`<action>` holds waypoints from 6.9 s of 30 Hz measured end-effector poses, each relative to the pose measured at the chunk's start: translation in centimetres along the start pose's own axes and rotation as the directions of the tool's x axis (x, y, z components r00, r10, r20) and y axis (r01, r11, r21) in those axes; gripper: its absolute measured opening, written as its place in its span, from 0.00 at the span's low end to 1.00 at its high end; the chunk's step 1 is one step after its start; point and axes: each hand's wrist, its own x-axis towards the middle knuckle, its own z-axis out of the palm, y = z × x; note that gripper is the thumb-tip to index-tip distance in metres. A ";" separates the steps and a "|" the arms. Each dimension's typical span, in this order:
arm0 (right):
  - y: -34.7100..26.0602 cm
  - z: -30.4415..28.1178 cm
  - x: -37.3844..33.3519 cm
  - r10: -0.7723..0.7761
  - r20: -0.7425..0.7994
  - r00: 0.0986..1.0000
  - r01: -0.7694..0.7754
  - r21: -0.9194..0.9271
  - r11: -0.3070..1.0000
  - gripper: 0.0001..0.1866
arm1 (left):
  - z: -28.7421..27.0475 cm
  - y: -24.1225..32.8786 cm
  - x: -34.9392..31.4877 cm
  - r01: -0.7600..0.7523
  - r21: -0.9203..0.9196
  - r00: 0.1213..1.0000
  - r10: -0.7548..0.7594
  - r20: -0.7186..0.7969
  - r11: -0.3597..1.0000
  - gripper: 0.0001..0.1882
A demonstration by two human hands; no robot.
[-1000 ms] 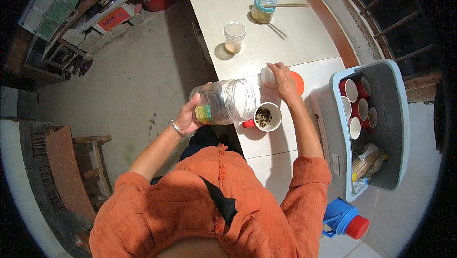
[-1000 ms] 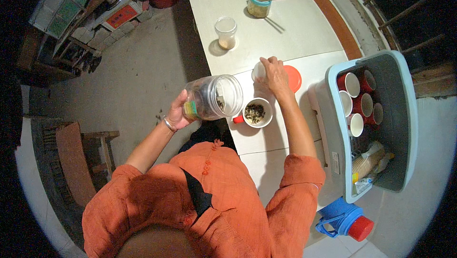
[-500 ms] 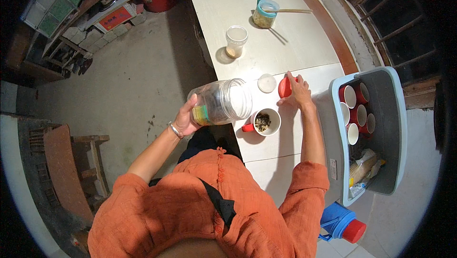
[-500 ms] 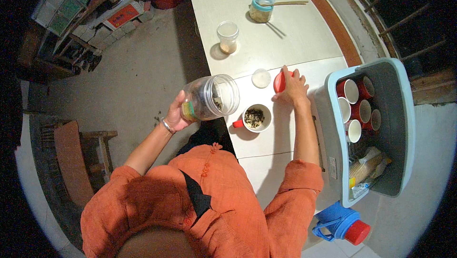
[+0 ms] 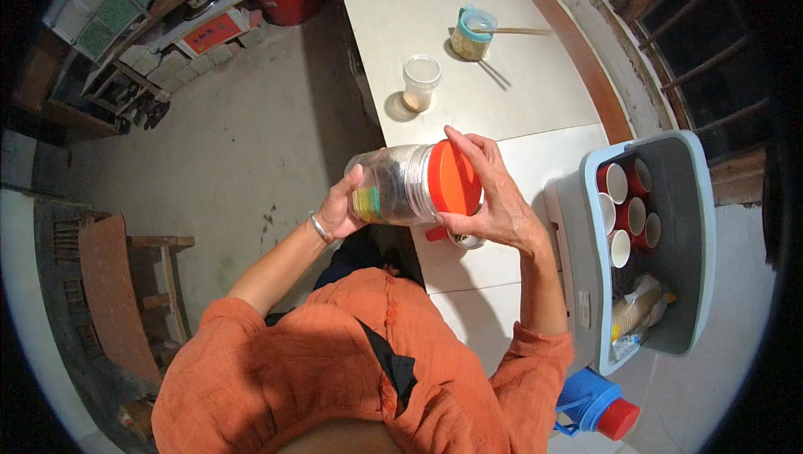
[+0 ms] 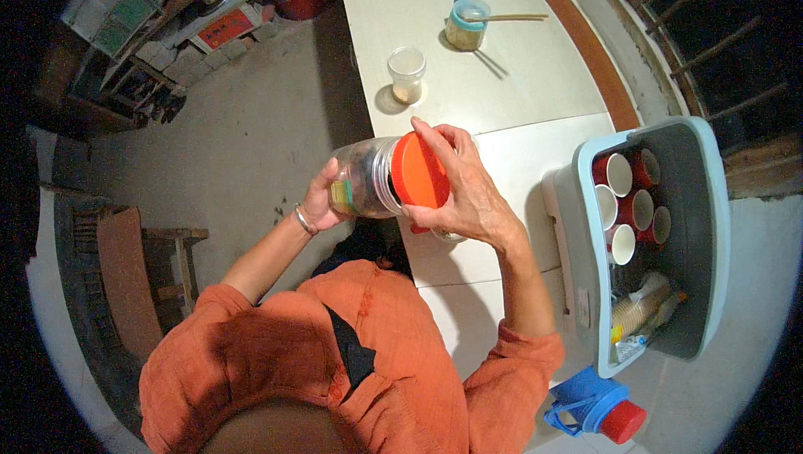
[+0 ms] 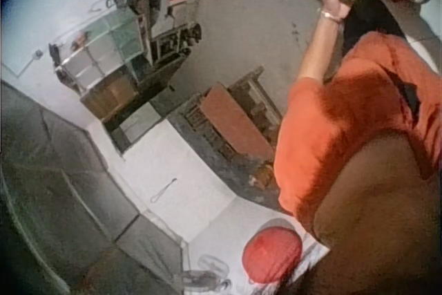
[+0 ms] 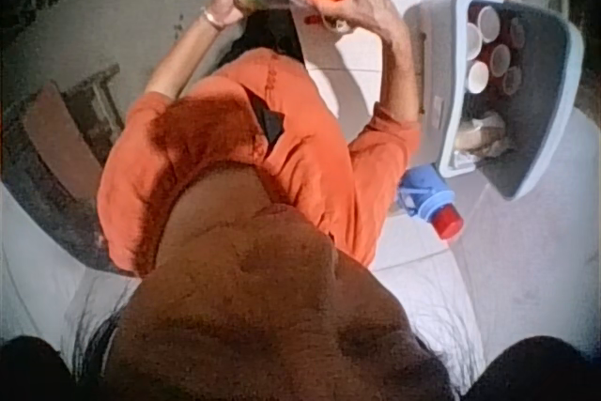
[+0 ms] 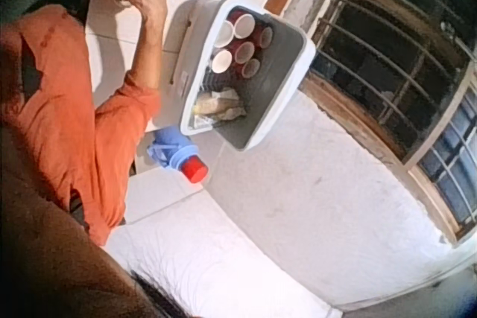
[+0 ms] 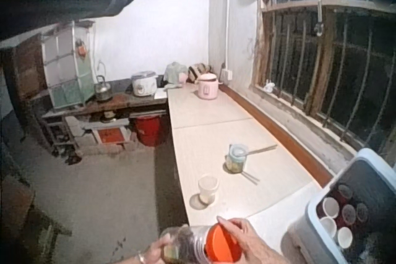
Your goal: The person wipes a white mug with a cloth and places it on a counter. They then pick up several red mugs and carry them into a kitchen area, placing them into a dish rack. The person opens a container of grains and pours them into a mug, followed by adding a dark substance from another container. Finally, they pour hot water from a blue thermos into the mug.
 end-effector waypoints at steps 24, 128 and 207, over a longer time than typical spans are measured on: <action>-1.5 0.5 -2.0 0.171 -0.129 0.977 -0.145 0.186 0.972 0.52 | 4.6 -1.6 0.1 -0.451 0.444 0.884 0.457 0.100 0.774 0.62; -4.1 -0.9 -1.7 0.318 -0.657 0.683 -0.425 -0.003 0.905 0.48 | 4.0 1.6 12.6 -0.027 0.429 0.910 -0.156 0.384 0.903 0.56; -2.9 -2.7 -0.7 0.400 -0.648 0.648 -0.600 -0.112 0.792 0.55 | 3.1 3.7 15.9 0.048 0.398 0.891 -0.220 0.397 0.916 0.53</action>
